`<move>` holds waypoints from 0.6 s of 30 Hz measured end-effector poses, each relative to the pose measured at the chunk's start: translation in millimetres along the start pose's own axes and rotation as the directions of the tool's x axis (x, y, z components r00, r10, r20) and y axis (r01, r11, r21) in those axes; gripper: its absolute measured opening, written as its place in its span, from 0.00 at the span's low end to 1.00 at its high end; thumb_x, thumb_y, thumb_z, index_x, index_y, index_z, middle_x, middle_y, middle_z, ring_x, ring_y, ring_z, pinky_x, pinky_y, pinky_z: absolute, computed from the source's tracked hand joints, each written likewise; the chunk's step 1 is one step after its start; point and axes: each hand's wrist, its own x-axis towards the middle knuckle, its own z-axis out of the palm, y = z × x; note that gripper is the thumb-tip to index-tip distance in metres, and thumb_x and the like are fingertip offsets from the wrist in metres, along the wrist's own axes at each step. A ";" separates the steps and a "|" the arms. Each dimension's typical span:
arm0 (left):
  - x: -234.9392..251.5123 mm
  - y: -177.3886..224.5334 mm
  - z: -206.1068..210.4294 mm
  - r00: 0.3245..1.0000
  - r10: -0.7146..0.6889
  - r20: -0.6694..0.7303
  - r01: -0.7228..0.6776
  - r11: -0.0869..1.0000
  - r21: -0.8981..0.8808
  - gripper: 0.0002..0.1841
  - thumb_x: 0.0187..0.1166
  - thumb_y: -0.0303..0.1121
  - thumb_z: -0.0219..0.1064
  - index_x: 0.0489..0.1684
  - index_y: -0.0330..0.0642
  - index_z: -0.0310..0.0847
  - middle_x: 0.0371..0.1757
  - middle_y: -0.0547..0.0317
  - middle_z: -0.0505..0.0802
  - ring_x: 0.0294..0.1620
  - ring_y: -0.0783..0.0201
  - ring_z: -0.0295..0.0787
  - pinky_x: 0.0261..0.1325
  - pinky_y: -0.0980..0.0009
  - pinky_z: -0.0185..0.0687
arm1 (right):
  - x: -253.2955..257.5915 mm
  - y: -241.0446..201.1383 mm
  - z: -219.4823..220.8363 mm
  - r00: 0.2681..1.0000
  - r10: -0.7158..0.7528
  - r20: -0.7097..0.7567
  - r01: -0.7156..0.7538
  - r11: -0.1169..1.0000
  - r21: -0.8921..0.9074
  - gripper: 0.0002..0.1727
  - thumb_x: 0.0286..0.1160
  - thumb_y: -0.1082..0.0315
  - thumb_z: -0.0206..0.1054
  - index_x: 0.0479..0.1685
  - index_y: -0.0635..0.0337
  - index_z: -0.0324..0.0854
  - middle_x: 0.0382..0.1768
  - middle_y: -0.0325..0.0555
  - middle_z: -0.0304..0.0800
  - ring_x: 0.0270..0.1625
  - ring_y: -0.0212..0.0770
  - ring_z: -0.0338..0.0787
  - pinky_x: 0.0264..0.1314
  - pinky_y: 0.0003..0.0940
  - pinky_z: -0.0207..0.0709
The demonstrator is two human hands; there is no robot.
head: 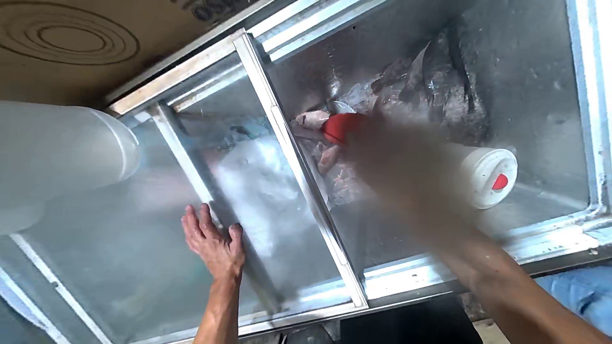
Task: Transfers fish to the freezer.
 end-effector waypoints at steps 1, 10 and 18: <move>-1.0 -0.3 0.2 1.000 -0.001 0.001 0.001 1.000 0.002 0.51 0.78 0.71 0.38 0.88 0.33 0.61 0.89 0.25 0.61 0.92 0.28 0.49 0.90 0.38 0.43 | 7.3 4.3 7.3 0.999 -0.025 -0.024 0.025 0.999 -0.021 0.43 0.77 0.76 0.68 0.94 0.42 0.58 0.96 0.58 0.38 0.95 0.68 0.42 0.81 0.85 0.46; -3.8 -8.9 4.1 1.000 -0.028 0.010 0.028 1.000 0.009 0.50 0.77 0.72 0.39 0.89 0.37 0.61 0.91 0.30 0.61 0.93 0.31 0.49 0.91 0.38 0.42 | 79.1 48.6 17.4 0.818 -0.264 -0.511 0.228 0.965 -0.133 0.38 0.73 0.57 0.72 0.87 0.26 0.67 0.93 0.53 0.54 0.93 0.64 0.54 0.84 0.77 0.53; -2.4 -10.4 5.6 0.999 -0.032 0.004 0.032 0.999 -0.009 0.49 0.77 0.72 0.40 0.91 0.41 0.60 0.92 0.34 0.59 0.94 0.34 0.48 0.90 0.38 0.42 | 27.0 89.7 -60.0 0.802 0.073 -0.593 0.148 0.937 0.316 0.43 0.58 0.76 0.66 0.86 0.54 0.70 0.85 0.59 0.68 0.85 0.53 0.72 0.83 0.46 0.70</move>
